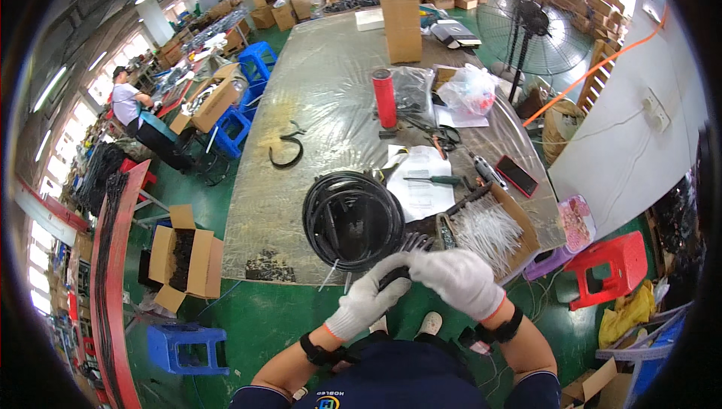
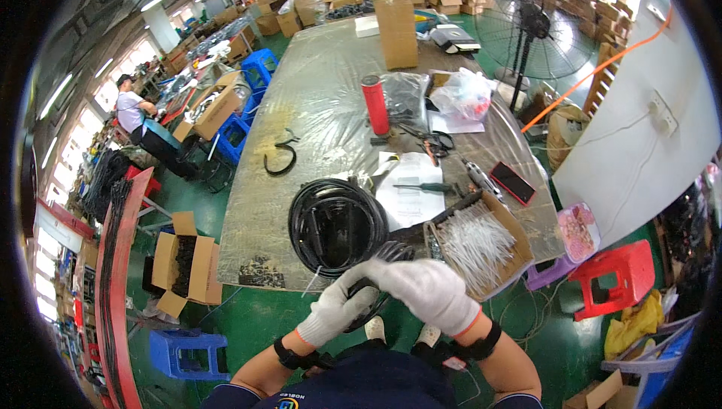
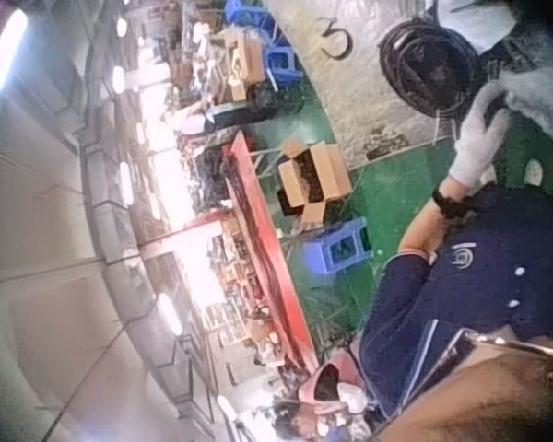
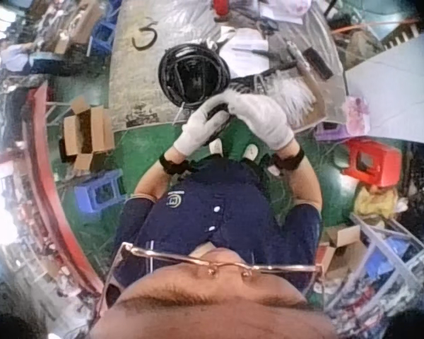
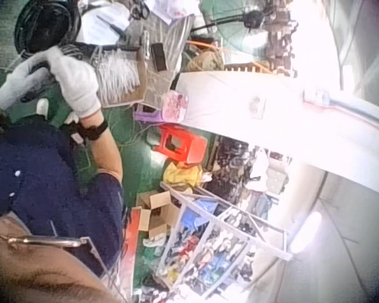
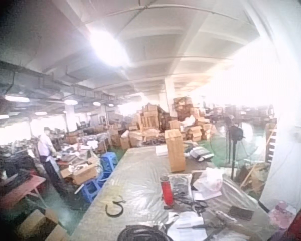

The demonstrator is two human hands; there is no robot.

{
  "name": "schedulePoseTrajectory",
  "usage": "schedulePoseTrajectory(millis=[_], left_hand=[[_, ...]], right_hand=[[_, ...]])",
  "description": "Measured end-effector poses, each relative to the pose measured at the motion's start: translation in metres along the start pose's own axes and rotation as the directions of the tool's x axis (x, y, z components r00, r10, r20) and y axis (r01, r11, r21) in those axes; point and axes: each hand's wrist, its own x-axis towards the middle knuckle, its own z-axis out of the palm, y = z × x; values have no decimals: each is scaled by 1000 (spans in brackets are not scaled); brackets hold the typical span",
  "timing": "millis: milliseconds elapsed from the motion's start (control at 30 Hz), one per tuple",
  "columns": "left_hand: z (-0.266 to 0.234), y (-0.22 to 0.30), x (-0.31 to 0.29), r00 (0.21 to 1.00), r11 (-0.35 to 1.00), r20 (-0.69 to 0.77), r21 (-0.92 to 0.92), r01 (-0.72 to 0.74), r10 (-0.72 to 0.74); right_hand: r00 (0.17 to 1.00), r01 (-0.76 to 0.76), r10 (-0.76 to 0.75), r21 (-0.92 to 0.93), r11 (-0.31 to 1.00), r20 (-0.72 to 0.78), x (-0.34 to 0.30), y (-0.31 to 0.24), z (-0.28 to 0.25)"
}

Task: The person is bundling long black electrical cables using zip ties at a factory workbench.

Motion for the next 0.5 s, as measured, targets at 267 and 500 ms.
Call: schedulePoseTrajectory(millis=[267,500], left_hand=[[-13,-31,-8,947,920,17,233,-316,321],[-18,19,-26,994,958,106,280,-63,35]], right_hand=[[943,334,-314,-340,879,115,4,-22,15],[979,195,-178,-196,961,102,2,-39,9]])
